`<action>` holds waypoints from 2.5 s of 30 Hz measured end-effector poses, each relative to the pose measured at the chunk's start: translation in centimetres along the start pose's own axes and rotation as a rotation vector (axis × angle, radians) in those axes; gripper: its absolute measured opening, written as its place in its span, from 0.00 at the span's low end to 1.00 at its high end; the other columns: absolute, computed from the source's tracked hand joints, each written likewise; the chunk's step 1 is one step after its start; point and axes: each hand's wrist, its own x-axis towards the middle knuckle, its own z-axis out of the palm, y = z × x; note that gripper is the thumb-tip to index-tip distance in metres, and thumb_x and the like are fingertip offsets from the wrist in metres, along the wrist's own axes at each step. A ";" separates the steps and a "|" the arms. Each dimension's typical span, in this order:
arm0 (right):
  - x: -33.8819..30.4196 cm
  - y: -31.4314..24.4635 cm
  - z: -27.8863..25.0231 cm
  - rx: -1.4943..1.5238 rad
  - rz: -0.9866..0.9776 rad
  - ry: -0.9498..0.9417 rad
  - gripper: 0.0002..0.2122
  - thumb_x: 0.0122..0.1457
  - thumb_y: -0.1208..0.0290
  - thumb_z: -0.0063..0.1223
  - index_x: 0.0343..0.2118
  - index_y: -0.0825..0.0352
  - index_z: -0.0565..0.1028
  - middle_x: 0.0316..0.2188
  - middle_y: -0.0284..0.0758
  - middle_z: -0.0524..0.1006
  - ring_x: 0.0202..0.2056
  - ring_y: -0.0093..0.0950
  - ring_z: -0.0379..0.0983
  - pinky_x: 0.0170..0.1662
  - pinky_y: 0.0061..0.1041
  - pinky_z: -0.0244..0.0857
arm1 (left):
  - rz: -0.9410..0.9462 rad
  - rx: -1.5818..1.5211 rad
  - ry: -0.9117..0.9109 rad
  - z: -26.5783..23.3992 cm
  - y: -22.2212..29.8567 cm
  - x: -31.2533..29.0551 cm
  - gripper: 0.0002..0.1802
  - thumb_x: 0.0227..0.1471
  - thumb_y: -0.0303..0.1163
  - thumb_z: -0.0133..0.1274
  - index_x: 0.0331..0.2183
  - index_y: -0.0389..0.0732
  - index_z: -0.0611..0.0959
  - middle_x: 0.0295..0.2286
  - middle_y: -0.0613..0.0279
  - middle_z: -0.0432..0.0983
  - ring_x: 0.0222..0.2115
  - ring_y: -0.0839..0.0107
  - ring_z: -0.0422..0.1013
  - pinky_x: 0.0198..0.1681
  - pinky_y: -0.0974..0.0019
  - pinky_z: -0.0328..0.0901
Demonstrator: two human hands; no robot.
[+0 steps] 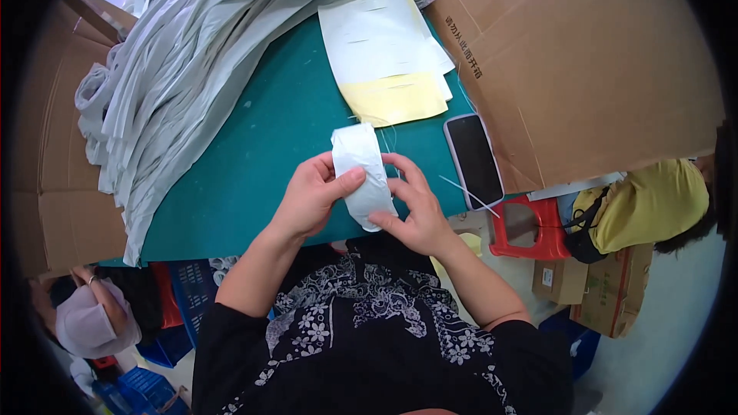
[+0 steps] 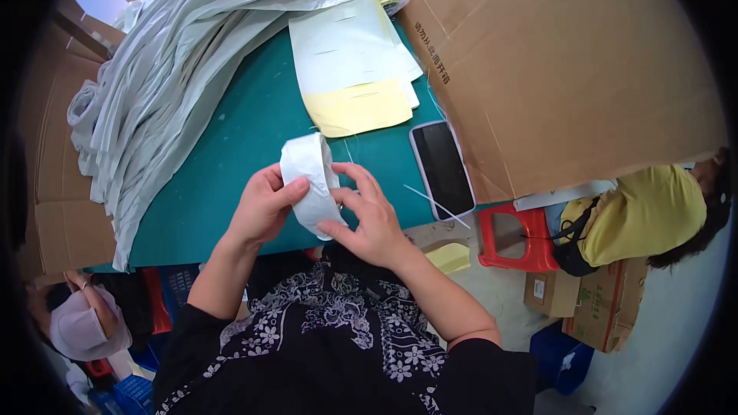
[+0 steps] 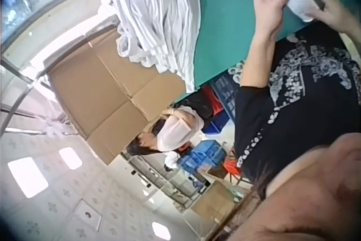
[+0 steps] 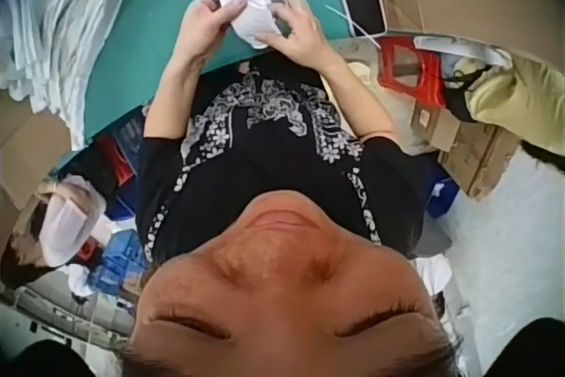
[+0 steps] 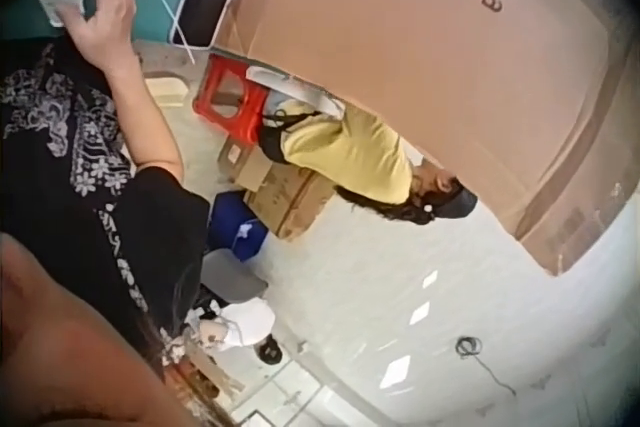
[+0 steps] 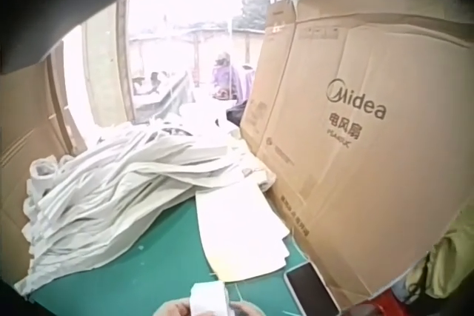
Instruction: Folding and rolling long white fabric straps into organized bundles.
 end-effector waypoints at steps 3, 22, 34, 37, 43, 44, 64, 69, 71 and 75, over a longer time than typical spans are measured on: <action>0.8 1.2 -1.3 -0.094 -0.124 0.084 0.17 0.46 0.66 0.58 0.36 0.72 0.72 0.51 0.47 0.62 0.55 0.44 0.55 0.55 0.37 0.52 | -0.218 -0.265 -0.036 0.5 0.8 2.1 0.14 0.51 0.33 0.53 0.37 0.34 0.77 0.31 0.61 0.76 0.30 0.76 0.72 0.35 0.71 0.68; 10.8 10.4 -4.0 1.331 0.092 0.867 0.19 0.62 0.63 0.41 0.55 0.61 0.58 0.52 0.32 0.64 0.51 0.30 0.62 0.49 0.37 0.58 | 0.106 1.420 -0.228 0.7 2.1 23.2 0.18 0.39 0.41 0.60 0.26 0.36 0.79 0.23 0.54 0.75 0.26 0.63 0.71 0.31 0.62 0.65; 11.1 10.3 -2.9 1.120 0.011 0.791 0.18 0.62 0.71 0.39 0.54 0.66 0.57 0.51 0.35 0.64 0.51 0.28 0.62 0.54 0.29 0.57 | 0.083 1.071 -0.230 -1.2 2.2 24.4 0.13 0.38 0.38 0.61 0.24 0.38 0.82 0.23 0.58 0.77 0.25 0.70 0.71 0.30 0.67 0.65; 11.1 10.4 -2.6 1.073 0.000 0.781 0.18 0.62 0.71 0.40 0.55 0.66 0.57 0.51 0.35 0.64 0.51 0.27 0.62 0.54 0.28 0.56 | 0.136 1.125 -0.214 -1.6 2.3 24.1 0.12 0.38 0.35 0.60 0.25 0.38 0.82 0.23 0.58 0.77 0.25 0.70 0.72 0.30 0.67 0.65; 11.1 11.0 -2.3 1.028 -0.014 0.771 0.18 0.62 0.71 0.40 0.54 0.67 0.58 0.51 0.35 0.64 0.51 0.26 0.62 0.54 0.27 0.56 | 0.266 0.929 -0.321 -3.9 3.6 23.5 0.11 0.44 0.35 0.58 0.28 0.37 0.81 0.26 0.62 0.78 0.28 0.73 0.72 0.33 0.67 0.65; 11.1 11.2 -2.3 0.979 0.009 0.757 0.17 0.61 0.71 0.41 0.53 0.67 0.59 0.51 0.34 0.65 0.50 0.26 0.63 0.54 0.26 0.56 | 0.199 0.625 -0.274 -5.3 4.2 23.2 0.10 0.48 0.34 0.55 0.31 0.37 0.79 0.30 0.63 0.77 0.31 0.72 0.72 0.37 0.67 0.65; 6.8 -0.3 -0.2 0.315 0.038 0.157 0.23 0.52 0.66 0.53 0.49 0.74 0.66 0.46 0.42 0.70 0.44 0.26 0.68 0.48 0.24 0.60 | 0.276 0.630 -0.043 -2.8 5.4 -1.8 0.07 0.55 0.30 0.46 0.32 0.36 0.73 0.20 0.74 0.64 0.20 0.86 0.58 0.21 0.79 0.54; 4.5 -2.8 0.5 0.311 0.098 0.088 0.20 0.50 0.68 0.53 0.45 0.73 0.68 0.44 0.41 0.71 0.43 0.26 0.69 0.45 0.24 0.63 | 0.225 0.640 0.046 -2.0 2.5 -2.8 0.11 0.51 0.35 0.53 0.26 0.37 0.75 0.17 0.75 0.66 0.19 0.88 0.57 0.20 0.79 0.52; 3.9 -2.7 0.7 0.306 0.095 0.074 0.19 0.50 0.68 0.53 0.43 0.73 0.69 0.43 0.41 0.71 0.42 0.27 0.69 0.44 0.24 0.63 | 0.182 0.634 0.070 -1.9 2.1 -3.0 0.14 0.49 0.38 0.55 0.24 0.37 0.76 0.16 0.71 0.67 0.17 0.85 0.59 0.19 0.76 0.54; 3.4 -2.2 1.1 0.208 -0.057 -0.021 0.25 0.52 0.69 0.52 0.52 0.73 0.61 0.43 0.36 0.69 0.42 0.22 0.67 0.45 0.21 0.62 | 0.168 0.624 0.111 -2.8 0.9 -3.4 0.17 0.46 0.43 0.57 0.21 0.38 0.77 0.14 0.69 0.69 0.15 0.83 0.61 0.18 0.74 0.55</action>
